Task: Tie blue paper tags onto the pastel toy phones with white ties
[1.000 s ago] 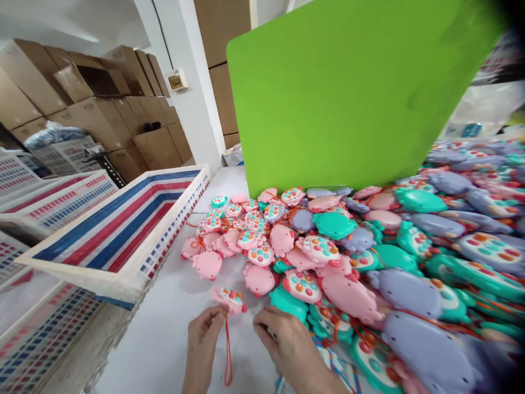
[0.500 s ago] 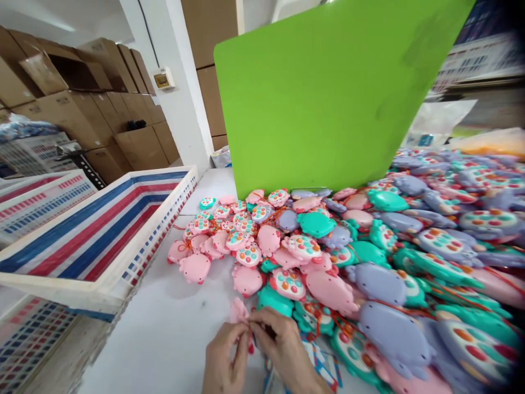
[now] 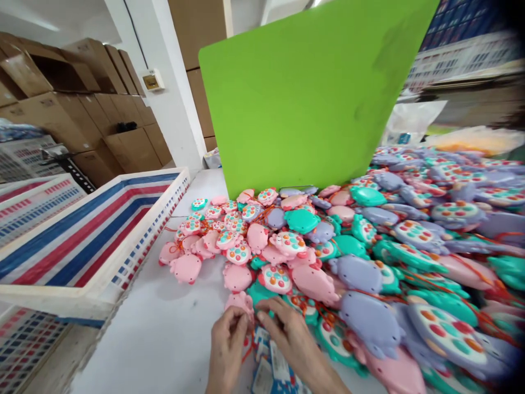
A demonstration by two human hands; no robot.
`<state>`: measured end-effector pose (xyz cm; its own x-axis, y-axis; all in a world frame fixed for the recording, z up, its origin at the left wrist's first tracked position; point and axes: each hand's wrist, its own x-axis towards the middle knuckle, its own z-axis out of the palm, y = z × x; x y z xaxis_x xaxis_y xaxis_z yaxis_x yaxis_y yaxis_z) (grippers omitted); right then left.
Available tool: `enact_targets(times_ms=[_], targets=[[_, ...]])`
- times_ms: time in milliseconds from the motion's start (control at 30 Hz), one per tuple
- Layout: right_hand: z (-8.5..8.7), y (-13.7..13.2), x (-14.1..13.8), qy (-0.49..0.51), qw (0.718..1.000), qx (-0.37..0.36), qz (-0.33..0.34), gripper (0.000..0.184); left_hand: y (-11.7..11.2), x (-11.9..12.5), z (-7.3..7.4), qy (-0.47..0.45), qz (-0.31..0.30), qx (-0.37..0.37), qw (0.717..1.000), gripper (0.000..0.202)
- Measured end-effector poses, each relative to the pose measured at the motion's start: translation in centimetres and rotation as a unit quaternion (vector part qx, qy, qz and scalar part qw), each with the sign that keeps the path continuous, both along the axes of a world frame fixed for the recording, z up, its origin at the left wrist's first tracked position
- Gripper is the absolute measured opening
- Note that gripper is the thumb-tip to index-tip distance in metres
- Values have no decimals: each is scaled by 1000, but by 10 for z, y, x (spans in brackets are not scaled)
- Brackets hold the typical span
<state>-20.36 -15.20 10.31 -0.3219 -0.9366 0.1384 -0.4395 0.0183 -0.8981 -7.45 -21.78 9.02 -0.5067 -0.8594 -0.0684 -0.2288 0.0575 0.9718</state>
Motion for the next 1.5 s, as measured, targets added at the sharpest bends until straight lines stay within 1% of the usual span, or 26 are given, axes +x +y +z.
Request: enact_targets(times_ms=[67, 133, 233, 333, 433, 533, 633, 700, 767, 833, 900, 933, 1000, 1067, 1100, 1133, 1200, 1300, 1400, 1467, 1500], targets=[[4, 10, -14, 39, 999, 19, -25, 24, 3, -6, 1, -19, -15, -17, 1000, 26], [7, 20, -27, 91, 994, 55, -27, 27, 7, -13, 0, -41, -40, -38, 998, 24], [6, 33, -37, 145, 983, 114, 14, 25, 12, -20, -1, -66, -63, -58, 994, 24], [6, 42, -40, 165, 974, 148, 40, 27, 11, -21, -2, -70, -64, -63, 993, 25], [9, 48, -45, 184, 969, 159, 41, 27, 6, -17, -2, -60, -53, -61, 995, 25], [14, 55, -52, 201, 965, 166, 16, 23, 2, -12, 0, -37, -37, -56, 997, 26], [16, 63, -56, 193, 973, 129, -21, 16, 0, -7, 6, -41, -30, -53, 997, 26], [18, 66, -57, 166, 982, 85, -23, 12, -1, -5, 14, -57, -30, -66, 996, 25], [21, 64, -55, 141, 989, 52, -12, 13, 1, -4, 21, -68, -29, -93, 993, 23], [25, 58, -52, 123, 992, 26, -9, 14, 4, -5, 27, -66, -28, -127, 989, 20], [26, 48, -46, 101, 994, -19, -28, 16, 8, -9, 30, -41, -20, -139, 989, 19], [25, 42, -44, 86, 995, -44, -39, 17, 11, -12, 30, -19, -20, -121, 992, 21], [20, 31, -39, 44, 993, -88, -66, 16, 14, -20, 28, 33, -34, -37, 998, 26], [13, 24, -35, -19, 990, -103, -96, 14, 16, -27, 26, 71, -60, 52, 994, 30], [10, 21, -33, -62, 986, -103, -112, 14, 15, -29, 26, 80, -71, 77, 991, 30], [7, 19, -31, -113, 981, -102, -125, 15, 14, -31, 26, 84, -79, 86, 990, 30], [2, 18, -28, -230, 960, -91, -132, 17, 12, -33, 27, 82, -85, 76, 990, 26], [-2, 17, -23, -382, 914, -79, -116, 24, 11, -33, 28, 73, -83, 60, 992, 21], [-4, 16, -18, -464, 875, -80, -112, 25, 13, -33, 30, 70, -72, 71, 992, 17], [-6, 16, -15, -491, 861, -79, -107, 24, 15, -34, 31, 61, -65, 72, 993, 15], [-7, 16, -14, -496, 859, -78, -102, 23, 15, -34, 32, 54, -62, 68, 994, 15]])
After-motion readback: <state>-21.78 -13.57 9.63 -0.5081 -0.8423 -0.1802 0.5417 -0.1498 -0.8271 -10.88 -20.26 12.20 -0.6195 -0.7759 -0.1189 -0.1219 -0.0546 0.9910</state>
